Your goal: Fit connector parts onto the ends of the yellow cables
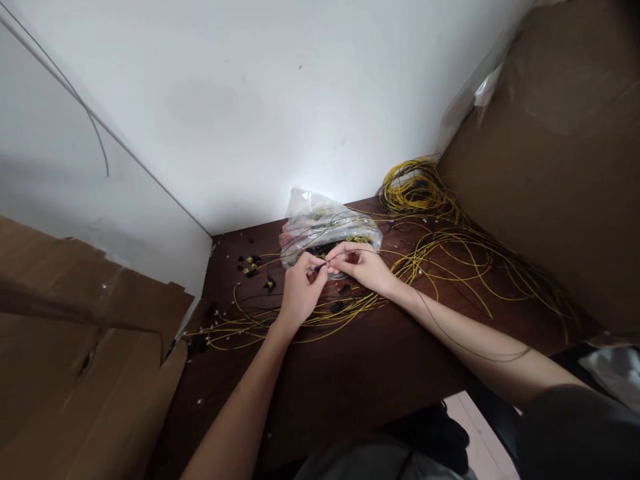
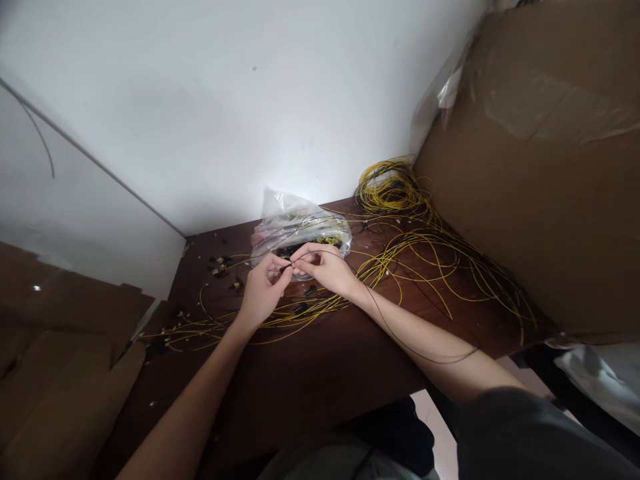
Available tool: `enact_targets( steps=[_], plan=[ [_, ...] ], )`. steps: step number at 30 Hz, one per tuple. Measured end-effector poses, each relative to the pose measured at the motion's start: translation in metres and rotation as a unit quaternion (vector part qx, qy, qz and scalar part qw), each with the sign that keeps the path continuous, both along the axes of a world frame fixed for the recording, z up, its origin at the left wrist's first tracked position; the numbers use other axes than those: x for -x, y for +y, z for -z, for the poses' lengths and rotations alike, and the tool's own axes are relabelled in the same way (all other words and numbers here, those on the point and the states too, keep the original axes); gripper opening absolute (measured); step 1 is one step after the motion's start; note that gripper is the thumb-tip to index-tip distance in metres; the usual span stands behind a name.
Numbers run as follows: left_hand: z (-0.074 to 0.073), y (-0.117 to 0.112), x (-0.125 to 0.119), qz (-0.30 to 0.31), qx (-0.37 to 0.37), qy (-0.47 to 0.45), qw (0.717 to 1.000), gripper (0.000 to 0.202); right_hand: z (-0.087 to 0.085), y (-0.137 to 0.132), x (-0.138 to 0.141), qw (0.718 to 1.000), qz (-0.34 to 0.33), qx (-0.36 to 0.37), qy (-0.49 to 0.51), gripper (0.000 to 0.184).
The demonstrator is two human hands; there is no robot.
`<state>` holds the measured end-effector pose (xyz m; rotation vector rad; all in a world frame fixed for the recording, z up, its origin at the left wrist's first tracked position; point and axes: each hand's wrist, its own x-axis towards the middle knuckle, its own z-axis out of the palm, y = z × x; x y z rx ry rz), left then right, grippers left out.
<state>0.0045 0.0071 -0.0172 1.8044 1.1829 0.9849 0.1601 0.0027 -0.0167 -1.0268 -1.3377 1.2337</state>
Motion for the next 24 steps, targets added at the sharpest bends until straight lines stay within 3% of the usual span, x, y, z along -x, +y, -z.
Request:
enact_targets(
  steps=[7, 18, 24],
  plan=[
    [0.0026, 0.0014, 0.0004, 0.004, -0.005, -0.004, 1.0, 0.012, -0.0008, 0.0016, 0.0017, 0.999, -0.001, 0.016, 0.047, 0.02],
    [0.0002, 0.0003, 0.0004, 0.004, -0.003, 0.001, 1.0, 0.01, -0.0018, -0.0007, 0.0011, 1.0, 0.004, 0.001, 0.008, 0.016],
    [0.0004, 0.0005, -0.0001, -0.001, 0.001, 0.002, 1.0, 0.011, 0.0022, 0.0016, 0.0009, 0.999, -0.003, -0.003, 0.038, 0.02]
  ],
)
